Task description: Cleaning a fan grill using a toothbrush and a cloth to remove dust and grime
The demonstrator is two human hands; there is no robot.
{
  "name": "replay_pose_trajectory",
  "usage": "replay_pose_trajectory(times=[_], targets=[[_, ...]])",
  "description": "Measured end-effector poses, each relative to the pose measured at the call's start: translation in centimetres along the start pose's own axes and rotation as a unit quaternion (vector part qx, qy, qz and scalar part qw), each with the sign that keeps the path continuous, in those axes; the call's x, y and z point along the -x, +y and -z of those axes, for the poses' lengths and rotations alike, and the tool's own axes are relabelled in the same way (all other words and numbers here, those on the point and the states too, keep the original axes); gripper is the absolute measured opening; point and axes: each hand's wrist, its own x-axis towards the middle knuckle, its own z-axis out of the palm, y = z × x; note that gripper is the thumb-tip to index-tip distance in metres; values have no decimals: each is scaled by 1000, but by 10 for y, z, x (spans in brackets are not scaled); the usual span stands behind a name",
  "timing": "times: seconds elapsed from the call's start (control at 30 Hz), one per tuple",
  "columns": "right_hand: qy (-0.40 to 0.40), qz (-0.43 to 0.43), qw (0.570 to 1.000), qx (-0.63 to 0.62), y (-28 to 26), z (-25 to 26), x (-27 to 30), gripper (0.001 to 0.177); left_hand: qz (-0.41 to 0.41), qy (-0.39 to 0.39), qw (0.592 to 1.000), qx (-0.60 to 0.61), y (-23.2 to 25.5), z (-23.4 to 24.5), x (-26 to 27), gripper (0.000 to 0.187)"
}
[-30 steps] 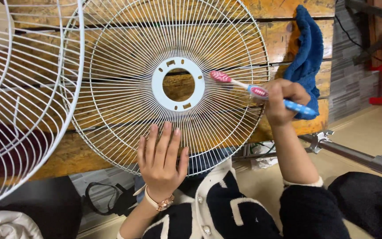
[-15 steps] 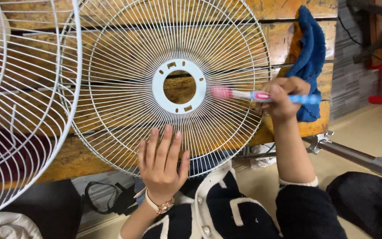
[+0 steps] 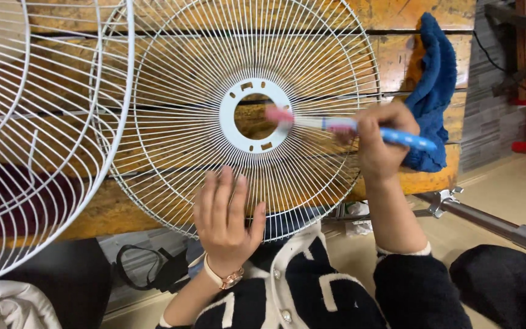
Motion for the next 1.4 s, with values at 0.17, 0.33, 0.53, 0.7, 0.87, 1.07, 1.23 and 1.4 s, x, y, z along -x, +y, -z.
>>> replay_pose_trajectory(times=[0.17,0.33,0.53,0.7,0.87,1.07,1.23,1.4], targets=[[-126,-47,988,-79,-15,-51,-29,18,61,2,998,-10,2,4,-4,63],[-24,-13,999,36,-5,-79,-47,20,16,110,993,-29,1,3,-22,52],[-116,-14,989,94,-3,-68,-41,20,21,112,993,-41,1,0,-22,51],[15,-58,998,31,-9,-73,-48,29,22,107,993,-34,0,-1,-18,51],[-127,-49,990,45,-10,-68,-45,21,23,100,995,-21,0,0,-18,50],[-154,-19,984,92,15,-48,-29,27,28,100,994,-22,-1,-1,-16,50],[-79,-59,995,20,1,-65,-39,30,30,110,993,-13,1,1,-18,50],[6,-92,995,-25,5,-66,-47,32,35,147,988,37,-6,-14,-6,59]])
